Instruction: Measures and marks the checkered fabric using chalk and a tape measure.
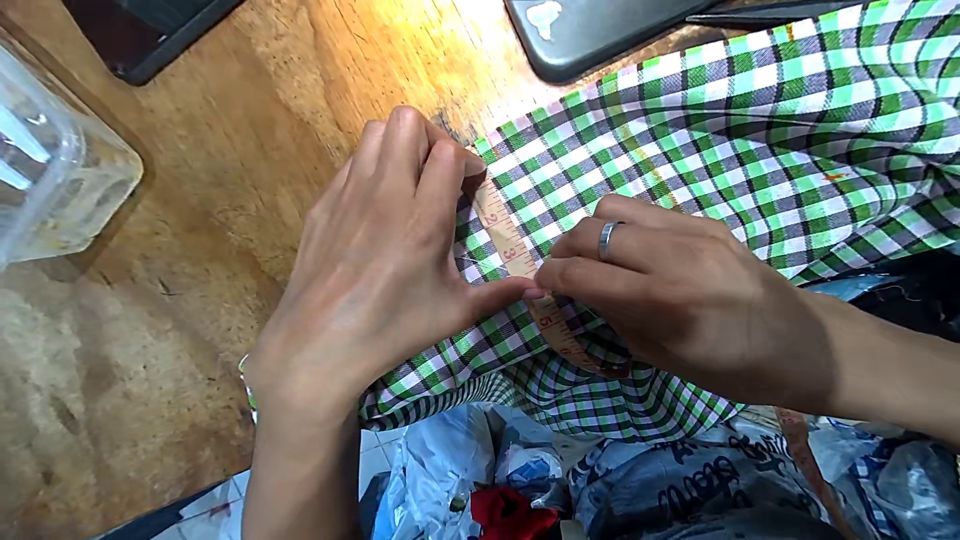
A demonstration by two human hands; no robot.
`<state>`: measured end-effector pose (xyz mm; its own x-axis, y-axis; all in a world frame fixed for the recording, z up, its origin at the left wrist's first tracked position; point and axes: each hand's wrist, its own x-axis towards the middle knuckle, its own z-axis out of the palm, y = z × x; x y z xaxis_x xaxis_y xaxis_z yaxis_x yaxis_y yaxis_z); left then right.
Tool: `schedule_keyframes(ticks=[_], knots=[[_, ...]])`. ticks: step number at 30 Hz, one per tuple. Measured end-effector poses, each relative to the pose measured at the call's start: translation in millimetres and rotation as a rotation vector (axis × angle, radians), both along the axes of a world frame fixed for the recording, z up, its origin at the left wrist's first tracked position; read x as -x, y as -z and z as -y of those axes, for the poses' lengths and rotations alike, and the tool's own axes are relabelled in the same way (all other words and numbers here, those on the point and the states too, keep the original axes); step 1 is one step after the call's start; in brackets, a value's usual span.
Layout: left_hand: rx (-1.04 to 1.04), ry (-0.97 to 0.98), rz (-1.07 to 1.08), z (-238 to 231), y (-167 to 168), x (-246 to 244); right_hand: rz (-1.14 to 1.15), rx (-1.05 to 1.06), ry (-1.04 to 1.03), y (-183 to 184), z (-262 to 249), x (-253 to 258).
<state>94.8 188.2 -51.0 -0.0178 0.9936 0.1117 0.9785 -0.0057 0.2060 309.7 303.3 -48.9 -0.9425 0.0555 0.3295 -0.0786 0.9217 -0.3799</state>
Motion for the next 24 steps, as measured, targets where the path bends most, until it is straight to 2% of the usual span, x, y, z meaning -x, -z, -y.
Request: schedule_keyframes(ticks=[3, 5, 7, 11, 12, 13, 14, 15, 17, 18, 19, 22, 24], knots=[[0.012, -0.009, 0.005, -0.3, -1.1, -0.3, 0.059, -0.034, 0.008, -6.6, -0.5, -1.4], [0.01, -0.009, 0.011, -1.2, -1.2, -0.5, 0.025, 0.088, 0.041, -7.1, -4.5, -2.2], [0.0, -0.012, 0.021, -3.1, -1.1, -0.7, 0.007, 0.34, 0.131, -12.8, -10.4, -5.1], [-0.007, -0.023, 0.041, -2.6, 2.8, -1.6, -0.037, 1.168, 0.205, -24.0, -19.9, -16.1], [-0.01, -0.023, 0.045, -2.7, 3.6, -1.4, -0.005, 1.282, 0.226, -23.4, -17.6, -19.5], [-0.017, -0.021, 0.047, -3.0, 4.2, -1.2, 0.031, 1.287, 0.229, -19.6, -12.5, -23.1], [-0.026, -0.017, 0.046, -3.2, 5.0, -1.0, 0.051, 1.172, 0.213, -13.0, -4.5, -27.1], [-0.031, -0.012, 0.042, -3.2, 5.8, -0.8, 0.071, 0.955, 0.213, -6.7, 7.1, -30.6], [-0.04, -0.009, 0.035, -3.2, 6.6, -0.5, 0.185, 0.373, 0.285, 1.6, 33.8, -37.8], [-0.049, -0.009, 0.036, -3.3, 7.2, -0.4, 0.25, 0.158, 0.333, 4.4, 46.5, -40.7], [-0.063, -0.009, 0.039, -3.2, 8.0, -0.5, 0.299, 0.039, 0.381, 7.6, 56.5, -43.4], [-0.097, -0.003, 0.036, -4.0, 9.9, -0.5, 0.29, -0.042, 0.457, 19.4, 67.7, -49.5], [-0.118, 0.016, 0.03, -4.9, 10.7, -1.0, 0.203, 0.123, 0.424, 27.9, 65.5, -52.0]])
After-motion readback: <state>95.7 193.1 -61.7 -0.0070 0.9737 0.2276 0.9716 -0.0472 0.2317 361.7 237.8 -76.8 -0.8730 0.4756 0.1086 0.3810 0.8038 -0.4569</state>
